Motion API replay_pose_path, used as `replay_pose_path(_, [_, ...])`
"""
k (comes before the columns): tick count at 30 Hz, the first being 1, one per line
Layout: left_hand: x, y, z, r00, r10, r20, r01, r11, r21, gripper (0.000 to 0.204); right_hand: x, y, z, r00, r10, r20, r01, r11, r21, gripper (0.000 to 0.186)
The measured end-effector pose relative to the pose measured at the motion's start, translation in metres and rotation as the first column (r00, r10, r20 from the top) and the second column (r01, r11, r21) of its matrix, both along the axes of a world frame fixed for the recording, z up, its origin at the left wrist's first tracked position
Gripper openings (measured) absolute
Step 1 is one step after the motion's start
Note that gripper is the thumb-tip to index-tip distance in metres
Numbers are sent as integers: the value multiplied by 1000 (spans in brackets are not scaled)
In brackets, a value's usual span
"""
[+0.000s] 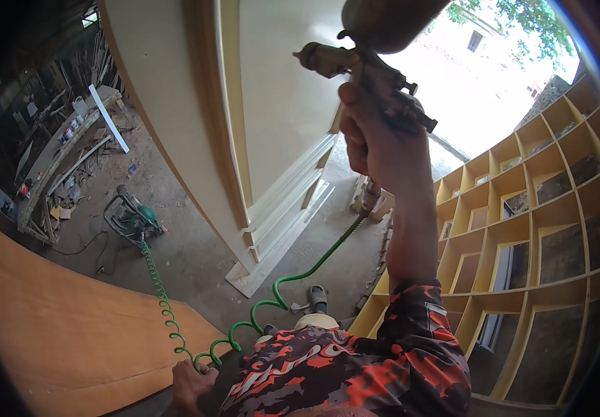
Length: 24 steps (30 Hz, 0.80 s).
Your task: The person paints a wooden door frame using a spray gun connected to a compressor.
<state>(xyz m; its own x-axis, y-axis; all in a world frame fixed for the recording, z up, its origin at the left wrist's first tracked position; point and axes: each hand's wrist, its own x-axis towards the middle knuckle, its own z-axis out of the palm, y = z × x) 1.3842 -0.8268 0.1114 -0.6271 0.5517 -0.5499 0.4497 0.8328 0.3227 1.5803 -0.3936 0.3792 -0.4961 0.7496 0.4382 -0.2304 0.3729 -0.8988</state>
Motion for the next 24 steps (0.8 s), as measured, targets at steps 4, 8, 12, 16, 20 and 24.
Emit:
replay_pose_path(4, [7,18,2,1000,8,-9,-8,1000,-23,38,6,29,1,997,-65,-32,68,994,88,22])
replay_pose_path(8, [15,41,6,1000,-8,-18,7,1000,-23,37,20,64,2,994,-108,-11,108,994,-6,42])
replay_pose_path(12, [26,63,7,999,19,-28,-19,1000,-4,37,31,104,2,991,-129,25,128,992,10,41])
replay_pose_path(16, [35,85,12,999,25,-25,-26,999,-22,37,42,142,0,986,-163,48,162,987,21,43])
replay_pose_path(20, [43,107,17,998,58,-9,-59,996,-66,38,54,173,2,985,-159,71,161,987,-20,44])
replay_pose_path(24, [56,122,15,994,40,-102,-31,995,91,36,62,203,2,982,-186,44,185,982,23,48])
